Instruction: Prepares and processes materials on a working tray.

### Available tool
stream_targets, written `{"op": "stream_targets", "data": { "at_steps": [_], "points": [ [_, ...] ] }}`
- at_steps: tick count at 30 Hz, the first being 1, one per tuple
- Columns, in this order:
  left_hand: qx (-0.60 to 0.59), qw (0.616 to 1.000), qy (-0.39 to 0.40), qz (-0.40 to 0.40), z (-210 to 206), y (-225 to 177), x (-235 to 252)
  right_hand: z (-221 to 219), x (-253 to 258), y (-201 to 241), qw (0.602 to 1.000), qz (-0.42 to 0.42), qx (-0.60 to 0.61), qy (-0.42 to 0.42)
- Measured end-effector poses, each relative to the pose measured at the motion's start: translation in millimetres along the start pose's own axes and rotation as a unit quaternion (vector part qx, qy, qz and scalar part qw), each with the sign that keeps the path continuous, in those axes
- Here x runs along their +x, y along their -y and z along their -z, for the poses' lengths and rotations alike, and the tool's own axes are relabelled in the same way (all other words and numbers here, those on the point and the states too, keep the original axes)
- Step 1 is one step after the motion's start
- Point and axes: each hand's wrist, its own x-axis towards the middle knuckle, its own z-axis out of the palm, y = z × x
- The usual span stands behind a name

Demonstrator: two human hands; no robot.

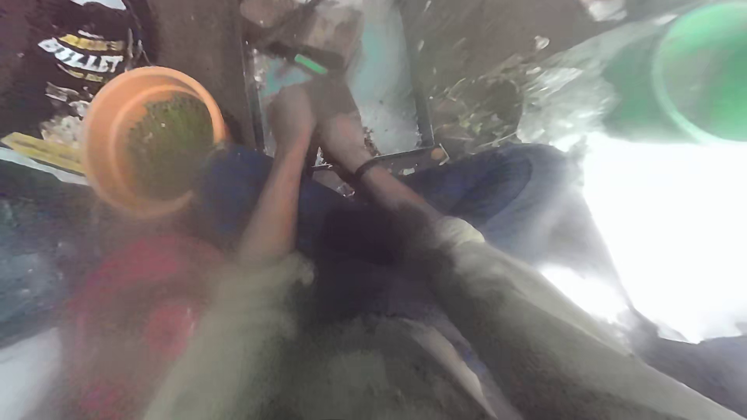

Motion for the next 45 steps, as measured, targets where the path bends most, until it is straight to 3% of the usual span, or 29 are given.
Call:
{"op": "stream_targets", "data": {
  "at_steps": [5, 9, 11, 14, 20, 24, 29, 33, 39, 45],
  "points": [
    [-0.024, 1.0, 0.008, 0.003, 4, -4, 0, -18, -48, -20, 1.0, -0.027, -0.01, -0.012],
    [-0.032, 0.999, 0.009, 0.016, 0, -1, 1, -2, -62, -28, 1.0, -0.027, -0.001, -0.001],
    [-0.022, 1.0, 0.007, 0.008, -1, 0, 2, 8, -53, -23, 1.0, -0.01, 0.007, -0.028],
    [0.006, 1.0, -0.004, 0.0, -3, 2, 0, 25, -27, -4, 1.0, -0.007, 0.012, -0.003],
    [0.008, 1.0, -0.004, 0.019, -5, 2, 1, 16, 14, 6, 0.999, 0.016, 0.046, 0.006],
    [-0.01, 1.0, -0.01, 0.014, -10, 6, 8, 2, 8, -5, 1.0, 0.012, 0.02, 0.008],
    [-0.036, 0.999, 0.011, 0.021, 2, -1, 4, -18, -36, -18, 1.0, -0.015, -0.014, -0.01],
    [-0.048, 0.998, 0.022, 0.019, 9, -5, -3, -11, -51, -27, 1.0, -0.026, -0.003, 0.0],
    [-0.037, 0.999, -0.01, 0.011, -7, 7, 6, 18, -26, -4, 0.999, -0.018, 0.018, 0.02],
    [-0.022, 1.0, -0.021, 0.004, -7, 6, 3, 5, 10, 9, 1.0, 0.014, 0.02, -0.005]
  ]
}}
